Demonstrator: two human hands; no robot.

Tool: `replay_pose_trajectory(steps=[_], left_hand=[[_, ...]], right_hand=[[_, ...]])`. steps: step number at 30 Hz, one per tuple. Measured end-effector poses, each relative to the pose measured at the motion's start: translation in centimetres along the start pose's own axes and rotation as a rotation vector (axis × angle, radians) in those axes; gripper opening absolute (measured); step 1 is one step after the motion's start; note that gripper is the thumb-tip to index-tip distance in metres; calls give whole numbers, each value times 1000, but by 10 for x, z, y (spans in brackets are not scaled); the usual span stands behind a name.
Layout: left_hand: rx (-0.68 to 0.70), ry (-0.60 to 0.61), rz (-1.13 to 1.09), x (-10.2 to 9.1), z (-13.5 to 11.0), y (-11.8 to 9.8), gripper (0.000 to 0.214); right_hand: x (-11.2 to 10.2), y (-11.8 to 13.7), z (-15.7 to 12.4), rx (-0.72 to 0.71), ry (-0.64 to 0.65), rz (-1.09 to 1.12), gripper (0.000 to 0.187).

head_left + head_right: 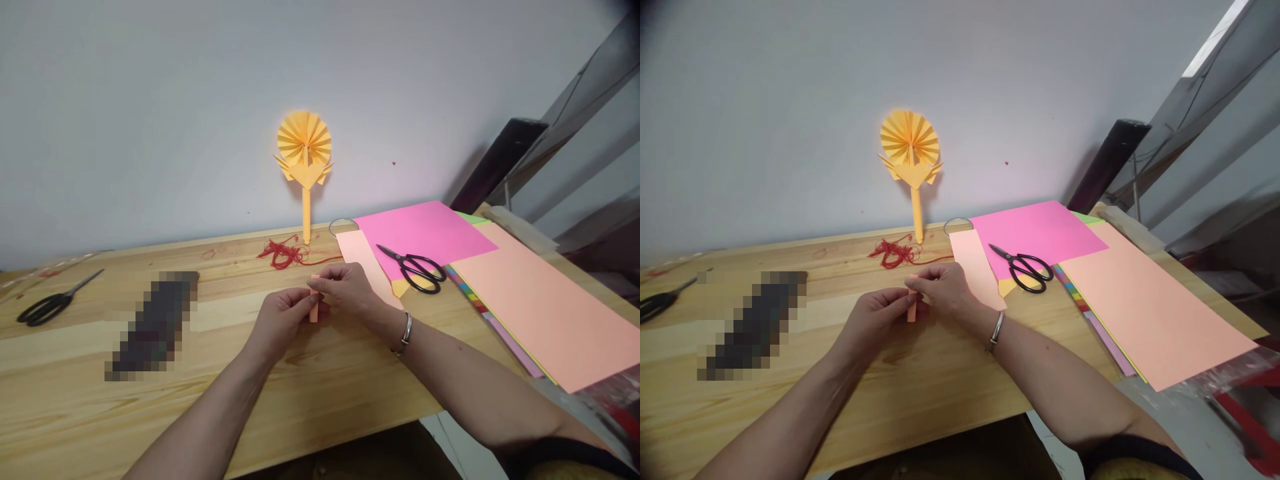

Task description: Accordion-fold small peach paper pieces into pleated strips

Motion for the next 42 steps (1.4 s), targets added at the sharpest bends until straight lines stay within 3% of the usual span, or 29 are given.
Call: replay_pose_trajectory(steps=[11,18,22,29,42], left_hand=[[-62,84,-233,0,6,8,30],[0,-43,0,0,2,5,29],[14,-56,67,0,1,2,33],[-19,-13,36,2,2,0,17],[-79,81,-73,4,1,5,27]], right_hand=[[-5,-4,4,1,-13,101,24],[-3,-1,3,-4,-34,56,21],[-2,2,1,-8,-34,39,22],[-3,1,2,-21,-60,30,23],[-10,1,7,-46,-151,16,21]])
Point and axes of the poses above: each hand's wrist, its own z-axis towards the middle knuckle, its own x-axis out of the palm, y = z × x, the point moved 1 cm from there along z, towards the middle knuckle, and after that the axes turned 13 degrees about -x, right-handed, at the moved point
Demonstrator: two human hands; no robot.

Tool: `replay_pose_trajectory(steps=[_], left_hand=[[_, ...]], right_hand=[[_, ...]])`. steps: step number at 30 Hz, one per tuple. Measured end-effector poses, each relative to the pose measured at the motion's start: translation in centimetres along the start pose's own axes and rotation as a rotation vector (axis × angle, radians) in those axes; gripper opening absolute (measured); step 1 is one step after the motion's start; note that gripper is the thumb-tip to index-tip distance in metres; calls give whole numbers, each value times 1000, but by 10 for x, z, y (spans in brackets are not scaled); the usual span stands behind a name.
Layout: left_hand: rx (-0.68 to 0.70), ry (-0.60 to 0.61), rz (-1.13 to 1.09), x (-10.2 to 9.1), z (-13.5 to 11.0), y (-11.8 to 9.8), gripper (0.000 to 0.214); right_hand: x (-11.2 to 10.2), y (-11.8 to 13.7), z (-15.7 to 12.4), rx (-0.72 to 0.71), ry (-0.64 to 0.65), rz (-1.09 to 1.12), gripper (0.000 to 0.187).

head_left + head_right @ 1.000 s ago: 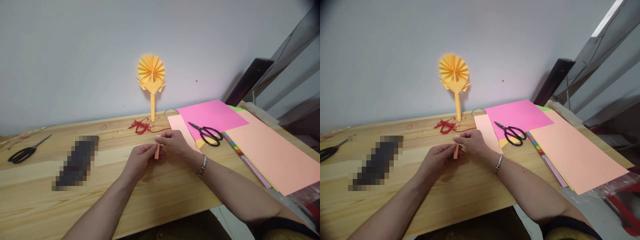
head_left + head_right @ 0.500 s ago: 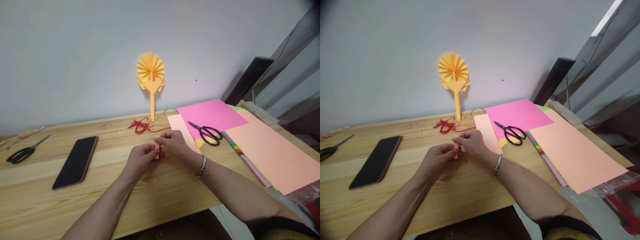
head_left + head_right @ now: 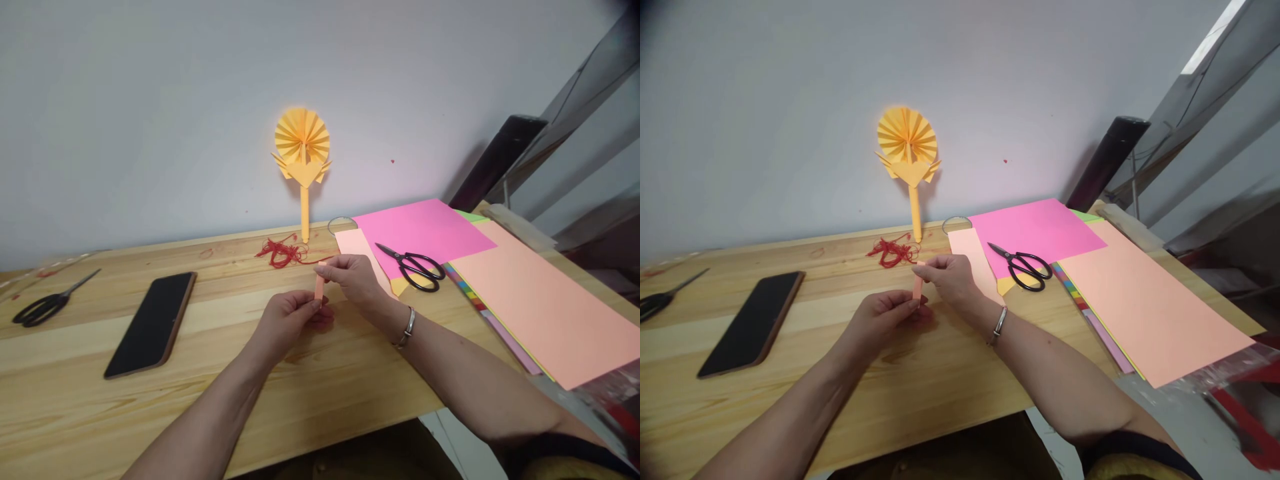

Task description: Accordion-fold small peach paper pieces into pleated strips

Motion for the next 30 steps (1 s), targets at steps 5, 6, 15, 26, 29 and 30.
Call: replay_pose_trajectory(steps=[5,6,15,26,29,30], left_hand=[[48,8,47,0,-2,-1,30],[54,-18,67,0,-2,-2,30],[159,-251,179,-5,0,-4,32],[221,-187,311,-10,1,-4,37],[184,-214,267,-10,-1,-6,31],[161,-215,235,-9,-1,-7,29]], right_hand=[[1,1,1,-15,4,48,20],[1,1,0,-17,8,56,20],[13,-3,-9,-29,149,58,26],[12,-8,-10,-17,108,-86,25],[11,-10,-8,-27,114,-100,27],[9,-11,-5,-45,110,-125,28]])
Point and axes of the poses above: each hand's wrist, its own z-axis towards the middle knuckle, its own x-axis out of the palm, y = z × x, the point moved 1 cm from there along z, towards the middle knuckle, and after that the axes turned 13 degrees about -x, right-handed, at the moved point
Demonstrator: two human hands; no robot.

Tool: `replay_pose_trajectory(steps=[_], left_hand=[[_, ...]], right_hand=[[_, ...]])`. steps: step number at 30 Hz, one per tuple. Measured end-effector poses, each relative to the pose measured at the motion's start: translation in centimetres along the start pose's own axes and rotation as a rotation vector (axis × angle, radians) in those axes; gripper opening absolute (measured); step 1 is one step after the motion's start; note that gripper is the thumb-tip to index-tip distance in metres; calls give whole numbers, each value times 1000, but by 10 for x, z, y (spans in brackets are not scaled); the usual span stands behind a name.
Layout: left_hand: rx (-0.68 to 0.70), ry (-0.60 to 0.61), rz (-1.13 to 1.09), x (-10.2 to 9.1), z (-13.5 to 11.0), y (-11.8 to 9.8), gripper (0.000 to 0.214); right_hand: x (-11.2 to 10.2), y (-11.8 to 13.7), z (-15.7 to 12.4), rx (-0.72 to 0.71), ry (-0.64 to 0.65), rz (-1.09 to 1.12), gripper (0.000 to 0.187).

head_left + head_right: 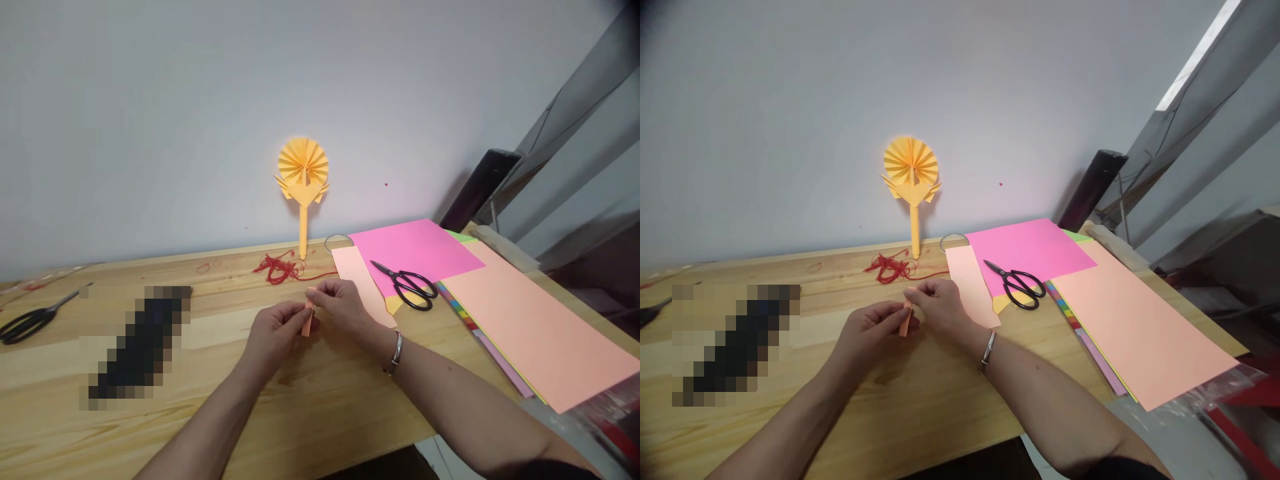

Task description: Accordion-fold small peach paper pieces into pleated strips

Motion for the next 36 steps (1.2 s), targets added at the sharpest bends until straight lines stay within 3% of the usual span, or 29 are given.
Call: replay_pose_trajectory(steps=[3,8,11,16,30,33,36], left_hand=[[-72,4,-114,0,0,0,27],[-143,-48,-378,-1,7,6,26],[-151,-65,-440,-2,10,9,25],[-154,-47,-429,-3,11,12,26],[-122,-7,-354,-3,15,19,34],[-119,-78,-226,-5,15,16,33],[-28,-230,30,-10,16,13,29]], right_hand=[[-12,-1,9,-84,-30,-229,32],[-26,0,14,-183,72,-1189,19],[-26,-2,9,-136,147,-1454,23],[-24,-6,4,-81,214,-1533,20],[-26,-10,2,-159,259,-1570,16],[-26,-7,1,-166,250,-1572,16],[-25,-3,0,-162,224,-1583,16]])
Point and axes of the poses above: each hand's wrist, its own z-axis towards the middle knuckle, its own x-axis out of the palm, y = z × x, the point moved 1 cm from there along z, towards the middle knuckle, and after that the axes turned 13 degrees about -x, right-handed, at the moved point
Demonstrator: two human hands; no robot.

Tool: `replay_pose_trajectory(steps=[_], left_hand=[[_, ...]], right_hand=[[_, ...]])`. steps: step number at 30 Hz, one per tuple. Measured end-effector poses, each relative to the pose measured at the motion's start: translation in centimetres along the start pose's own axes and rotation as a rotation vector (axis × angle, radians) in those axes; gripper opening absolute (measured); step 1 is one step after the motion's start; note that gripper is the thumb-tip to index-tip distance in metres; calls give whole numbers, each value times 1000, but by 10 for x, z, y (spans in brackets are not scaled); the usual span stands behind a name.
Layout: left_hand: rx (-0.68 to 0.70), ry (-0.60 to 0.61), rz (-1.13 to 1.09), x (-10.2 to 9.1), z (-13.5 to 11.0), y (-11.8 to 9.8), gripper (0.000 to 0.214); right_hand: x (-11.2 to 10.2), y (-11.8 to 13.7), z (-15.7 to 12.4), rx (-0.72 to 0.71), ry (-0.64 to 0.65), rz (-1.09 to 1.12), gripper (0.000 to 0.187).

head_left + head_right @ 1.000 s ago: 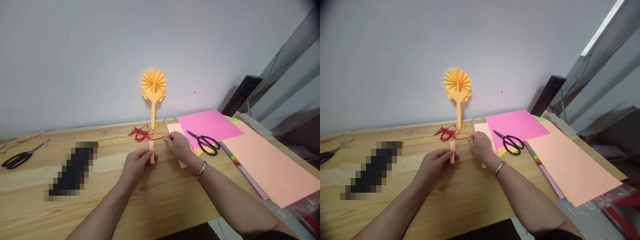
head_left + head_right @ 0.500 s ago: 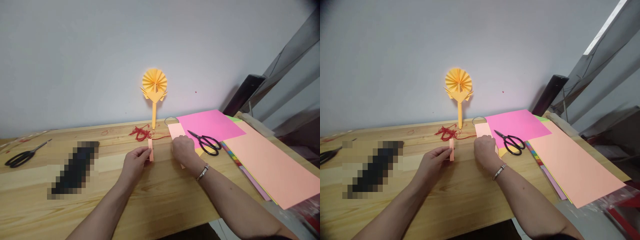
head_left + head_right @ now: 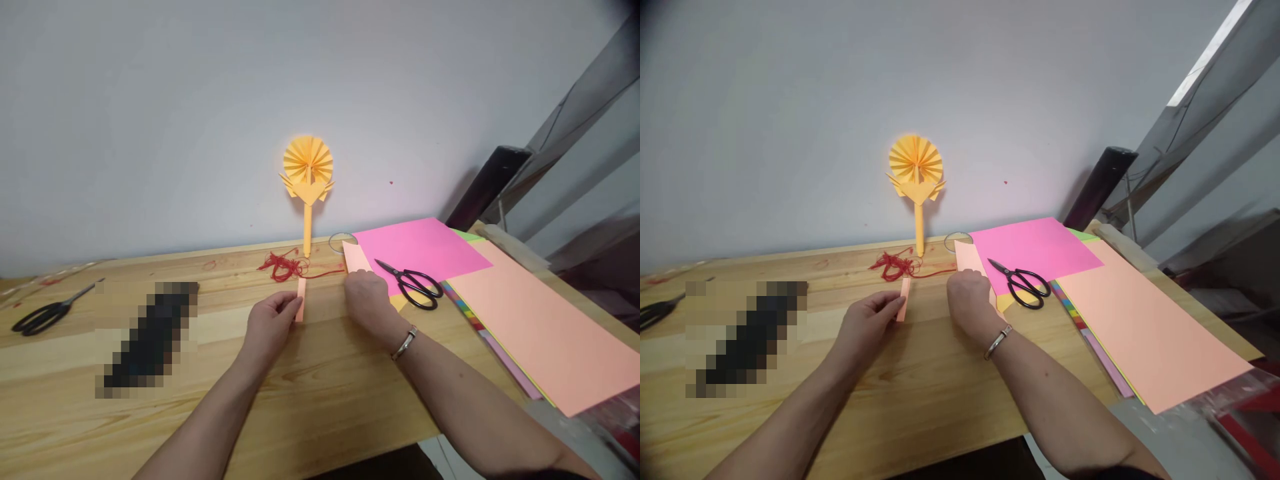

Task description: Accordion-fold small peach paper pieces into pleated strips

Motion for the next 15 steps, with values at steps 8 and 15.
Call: replay_pose_trajectory(steps=[8,15], left_hand=[[208,-256,589,-8,2,-6,14],[314,-235,889,-5,4,-7,27]], right_hand=[[-16,5,3,22,-90,28,14],[-20,26,-4,-201,-170,164,11]])
Point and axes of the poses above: each hand's wrist, its own z-axis towards the middle knuckle, its own x-axis out of the palm, y = z × x, the point moved 1 cm from there along z, towards the middle knuckle, and after that the axes turned 13 degrees about -x, right-handed, at the moved point
